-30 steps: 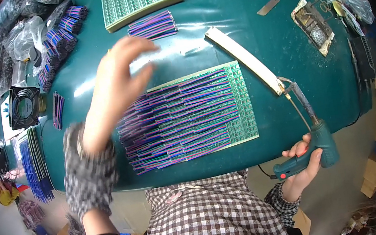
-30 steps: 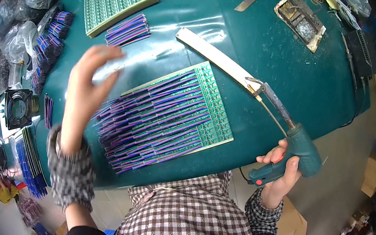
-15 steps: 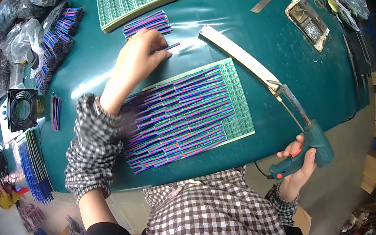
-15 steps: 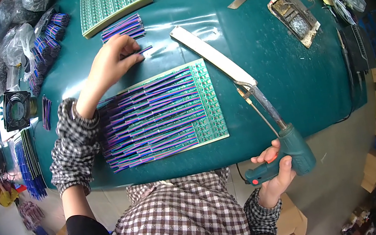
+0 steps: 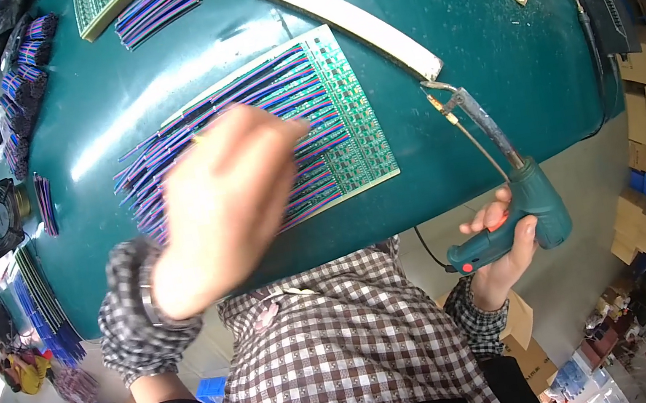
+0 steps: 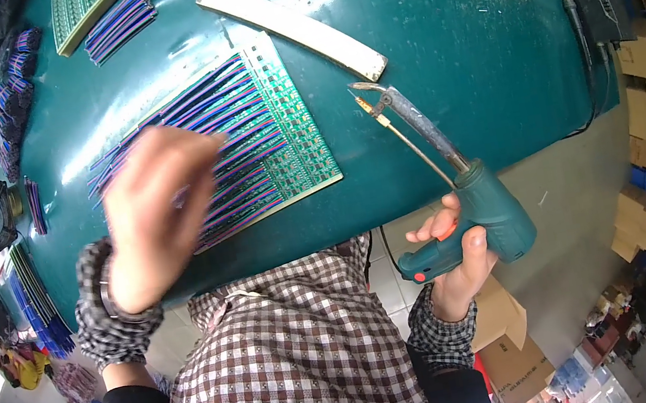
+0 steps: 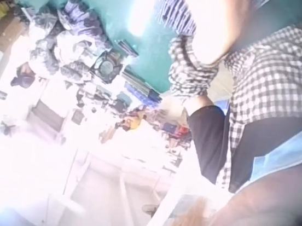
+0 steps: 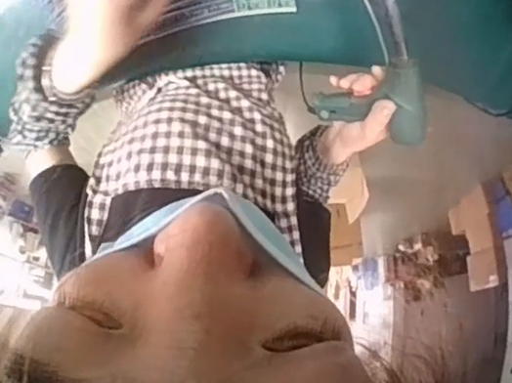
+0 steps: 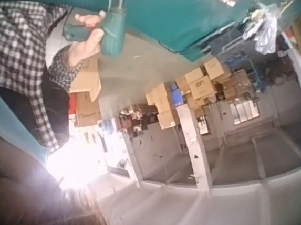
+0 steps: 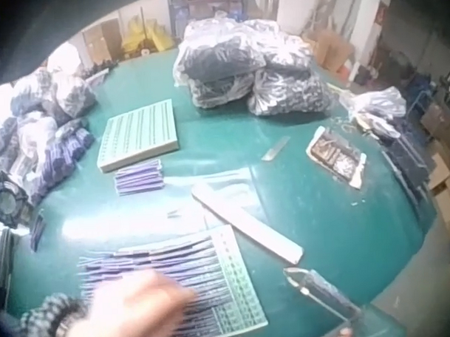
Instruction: The person places ribbon cables onto a circuit board and solders them into place using a soldering gun.
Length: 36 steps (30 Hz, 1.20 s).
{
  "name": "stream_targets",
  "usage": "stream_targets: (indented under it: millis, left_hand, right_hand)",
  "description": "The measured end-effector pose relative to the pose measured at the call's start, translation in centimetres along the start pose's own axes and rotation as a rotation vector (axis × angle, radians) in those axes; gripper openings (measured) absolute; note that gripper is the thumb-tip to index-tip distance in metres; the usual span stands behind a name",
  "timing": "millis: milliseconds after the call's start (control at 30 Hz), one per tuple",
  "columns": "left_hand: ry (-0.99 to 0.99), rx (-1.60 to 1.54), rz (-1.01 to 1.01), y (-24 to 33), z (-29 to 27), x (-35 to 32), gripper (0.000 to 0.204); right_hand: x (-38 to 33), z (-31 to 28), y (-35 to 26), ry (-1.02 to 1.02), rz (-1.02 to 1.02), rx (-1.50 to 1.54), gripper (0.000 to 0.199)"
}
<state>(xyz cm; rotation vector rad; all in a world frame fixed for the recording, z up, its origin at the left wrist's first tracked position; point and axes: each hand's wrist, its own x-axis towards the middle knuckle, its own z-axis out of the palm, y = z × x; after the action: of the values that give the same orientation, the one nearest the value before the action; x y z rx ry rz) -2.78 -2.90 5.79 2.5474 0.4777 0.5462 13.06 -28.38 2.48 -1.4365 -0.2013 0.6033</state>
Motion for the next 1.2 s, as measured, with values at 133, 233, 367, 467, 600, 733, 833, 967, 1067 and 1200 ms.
stream_targets:
  millis: [133,233,367,467,600,733,833,967,1067,1200]
  left_hand:
    - [-0.069,0.157,0.084,1.5,4.3,-1.7,0.036]
    - [-0.06,0.195,0.115,1.5,5.9,-2.4,0.038]
    - [0.016,0.204,0.18,1.1,6.7,-2.7,0.04]
    - [0.063,0.198,0.193,0.8,6.9,-2.7,0.04]
    - [0.077,0.195,0.203,0.7,7.0,-2.7,0.038]
    - [0.062,0.195,0.19,0.8,7.0,-2.8,0.037]
    - [0.064,0.193,0.187,0.7,7.0,-2.8,0.037]
    - [0.043,0.188,0.169,1.0,6.8,-2.8,0.036]
    - [0.033,0.183,0.161,1.0,6.9,-2.8,0.037]
    - [0.083,0.205,0.195,0.4,7.5,-2.8,0.033]
  right_hand:
    - [-0.6,0.2,-0.2,-0.029,-0.019,-0.03,0.059]
    - [-1.3,-0.4,0.1,-0.014,-0.013,-0.031,0.062]
    - [-2.0,-0.8,0.2,-0.011,-0.008,-0.101,0.064]
    - [-2.6,-0.8,0.2,-0.042,-0.004,-0.057,0.065]
    - [-3.3,-0.8,0.1,-0.112,0.029,-0.147,0.067]
    - [-3.7,-0.8,0.1,-0.185,0.026,-0.131,0.062]
    - [-4.0,-1.3,0.2,-0.262,0.033,-0.191,0.061]
    - [-4.3,-1.1,0.3,-0.282,0.063,-0.188,0.062]
    - [-4.2,-0.8,0.2,-0.277,0.085,-0.208,0.063]
    - [-4.2,-0.7,0.4,-0.296,0.074,-0.212,0.062]
